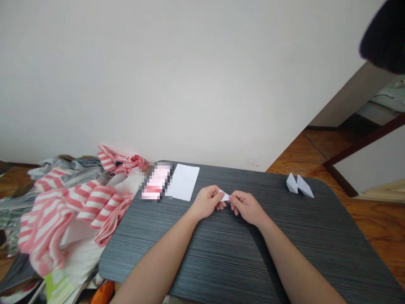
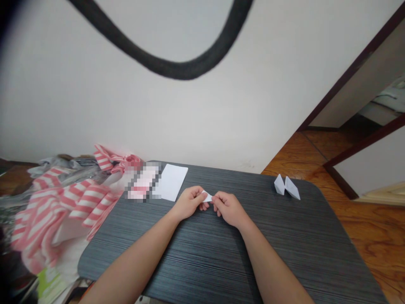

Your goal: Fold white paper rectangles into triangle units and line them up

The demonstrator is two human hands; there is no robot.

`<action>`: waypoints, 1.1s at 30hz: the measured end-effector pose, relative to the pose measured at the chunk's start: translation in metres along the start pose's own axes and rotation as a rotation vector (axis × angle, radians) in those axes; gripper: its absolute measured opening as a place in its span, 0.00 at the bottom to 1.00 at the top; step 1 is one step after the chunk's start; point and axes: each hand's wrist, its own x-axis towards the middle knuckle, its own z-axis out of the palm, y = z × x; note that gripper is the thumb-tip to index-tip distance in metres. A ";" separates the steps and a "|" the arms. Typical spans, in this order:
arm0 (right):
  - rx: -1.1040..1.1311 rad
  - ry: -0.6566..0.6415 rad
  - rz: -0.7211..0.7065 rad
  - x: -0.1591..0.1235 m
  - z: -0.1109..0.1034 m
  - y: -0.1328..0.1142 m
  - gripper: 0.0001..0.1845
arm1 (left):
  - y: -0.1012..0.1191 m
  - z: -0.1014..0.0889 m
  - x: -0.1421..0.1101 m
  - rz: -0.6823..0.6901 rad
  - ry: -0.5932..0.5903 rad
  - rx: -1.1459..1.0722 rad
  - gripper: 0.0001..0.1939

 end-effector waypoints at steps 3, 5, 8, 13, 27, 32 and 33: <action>-0.025 -0.023 -0.010 0.000 -0.001 0.000 0.14 | 0.002 0.000 0.000 0.006 -0.005 0.000 0.16; -0.044 -0.031 -0.015 -0.001 -0.001 0.001 0.14 | 0.003 0.000 -0.001 0.012 -0.010 0.002 0.16; -0.055 -0.032 -0.017 -0.001 0.001 0.002 0.14 | 0.003 0.000 -0.001 0.018 -0.015 0.027 0.17; -0.050 -0.013 -0.021 -0.001 0.001 0.003 0.14 | 0.003 -0.001 0.000 0.022 -0.014 0.041 0.18; -0.033 0.096 -0.002 0.000 0.002 0.004 0.16 | 0.009 0.001 -0.003 0.043 0.032 0.142 0.19; 0.024 0.167 -0.041 0.000 -0.001 0.003 0.17 | 0.011 0.002 -0.004 0.049 0.042 0.221 0.17; 0.063 0.156 -0.043 0.000 0.000 0.003 0.15 | 0.011 0.002 -0.004 0.044 0.045 0.217 0.17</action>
